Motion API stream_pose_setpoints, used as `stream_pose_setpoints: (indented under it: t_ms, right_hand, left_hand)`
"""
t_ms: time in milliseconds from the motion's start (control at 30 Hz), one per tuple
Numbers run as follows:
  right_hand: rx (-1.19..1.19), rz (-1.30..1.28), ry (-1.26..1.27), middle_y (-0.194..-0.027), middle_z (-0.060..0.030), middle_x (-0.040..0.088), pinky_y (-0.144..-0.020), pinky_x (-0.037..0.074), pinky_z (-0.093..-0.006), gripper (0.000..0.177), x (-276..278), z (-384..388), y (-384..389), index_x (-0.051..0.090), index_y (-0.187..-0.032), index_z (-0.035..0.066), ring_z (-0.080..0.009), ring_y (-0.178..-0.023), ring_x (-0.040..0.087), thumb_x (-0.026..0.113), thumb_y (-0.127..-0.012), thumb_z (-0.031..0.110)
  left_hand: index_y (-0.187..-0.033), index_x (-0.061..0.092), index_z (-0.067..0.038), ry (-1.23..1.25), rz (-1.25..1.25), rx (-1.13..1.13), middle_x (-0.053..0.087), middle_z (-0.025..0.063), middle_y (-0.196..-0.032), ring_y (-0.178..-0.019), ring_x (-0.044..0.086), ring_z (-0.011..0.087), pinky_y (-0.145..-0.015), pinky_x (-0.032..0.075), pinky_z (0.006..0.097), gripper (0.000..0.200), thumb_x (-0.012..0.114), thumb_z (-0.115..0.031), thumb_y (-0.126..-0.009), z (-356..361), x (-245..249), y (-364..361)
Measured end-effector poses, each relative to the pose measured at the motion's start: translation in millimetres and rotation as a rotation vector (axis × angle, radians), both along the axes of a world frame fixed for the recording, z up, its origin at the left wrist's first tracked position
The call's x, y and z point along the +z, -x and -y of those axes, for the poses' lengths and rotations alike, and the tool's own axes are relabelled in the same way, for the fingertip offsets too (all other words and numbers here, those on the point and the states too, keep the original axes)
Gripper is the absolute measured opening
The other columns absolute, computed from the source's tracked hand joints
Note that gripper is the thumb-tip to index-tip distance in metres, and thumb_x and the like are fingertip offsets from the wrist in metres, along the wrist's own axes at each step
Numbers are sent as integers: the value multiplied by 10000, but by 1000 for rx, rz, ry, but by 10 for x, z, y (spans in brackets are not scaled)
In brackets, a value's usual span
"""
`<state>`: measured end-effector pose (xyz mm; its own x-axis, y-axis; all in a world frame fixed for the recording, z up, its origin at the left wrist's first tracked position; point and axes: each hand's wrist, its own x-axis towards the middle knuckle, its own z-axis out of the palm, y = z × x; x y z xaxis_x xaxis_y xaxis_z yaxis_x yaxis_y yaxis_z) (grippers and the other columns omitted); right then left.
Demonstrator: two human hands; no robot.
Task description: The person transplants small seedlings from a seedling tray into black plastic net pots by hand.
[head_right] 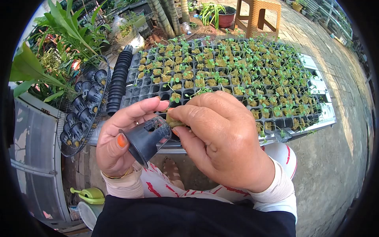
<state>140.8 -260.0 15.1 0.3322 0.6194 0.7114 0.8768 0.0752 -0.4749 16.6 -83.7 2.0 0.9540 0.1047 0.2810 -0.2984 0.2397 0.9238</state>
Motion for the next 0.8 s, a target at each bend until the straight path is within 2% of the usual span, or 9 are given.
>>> stream_pose_setpoints:
  t_ms: [33,167,200,267,367,467,600,733,800]
  right_hand:
    - [2,-6,1,-822,-111,647,-631,469,-309,269,-2,-6,6,679,-924,10,-237,-720,614,695,-659,-35]
    - [10,-36,16,-821,-113,647,-633,474,-307,258,4,-20,10,680,-923,7,-232,-725,616,690,-668,-31]
    - [6,-64,-11,-784,-106,630,-605,453,-328,238,0,-40,24,668,-899,14,-249,-688,601,698,-667,-34]
    - [2,-94,-38,-747,-100,614,-578,433,-350,221,-19,-59,27,657,-874,21,-266,-651,586,705,-666,-37]
    - [-26,-100,-48,-749,-104,622,-578,437,-347,202,-41,-74,12,653,-865,18,-266,-653,595,698,-675,-33]
    - [-16,-170,-35,-749,-110,630,-586,443,-344,196,-54,-79,11,652,-869,13,-271,-656,601,696,-683,-29]
    - [-40,-299,-28,-723,-90,630,-533,424,-302,169,-68,-76,24,668,-870,19,-210,-614,578,701,-705,10]
    - [-5,-548,-63,-693,-51,624,-476,375,-256,140,-118,-74,-1,692,-856,23,-118,-559,510,705,-719,49]
    - [-10,-557,-68,-691,-47,623,-477,369,-253,144,-141,-74,-8,696,-859,21,-110,-551,496,707,-719,53]
  left_hand:
    - [-1332,331,167,38,-51,20,431,321,-1331,-1176,528,334,-930,503,437,717,597,-337,-898,23,-5,4]
    - [-1310,333,107,117,-72,44,472,304,-1260,-1092,581,364,-783,594,425,641,559,-353,-924,79,-1,-37]
    - [-1310,333,107,118,-71,45,472,304,-1260,-1092,581,364,-783,594,425,641,559,-353,-924,97,-8,-49]
    - [-1319,355,2,282,-4,-14,520,214,-1218,-1057,594,234,-751,592,373,460,493,-266,-973,129,-38,-76]
    - [-1315,343,-26,373,14,-36,484,248,-1265,-1060,602,272,-704,603,387,390,447,-206,-984,122,-96,-118]
    - [-1307,340,-33,575,56,-115,446,274,-1308,-1094,588,304,-708,609,398,350,410,-138,-981,61,-175,-155]
    - [-1304,341,-38,687,35,-154,419,298,-1332,-1113,575,347,-729,610,414,340,383,-118,-976,34,-199,-185]
    - [-1298,377,-38,841,-30,-206,404,310,-1341,-1125,559,390,-768,591,443,347,365,-192,-988,5,-255,-203]
    - [-1297,392,-36,895,-29,-240,400,309,-1347,-1132,552,402,-792,579,458,360,358,-221,-991,-7,-291,-209]
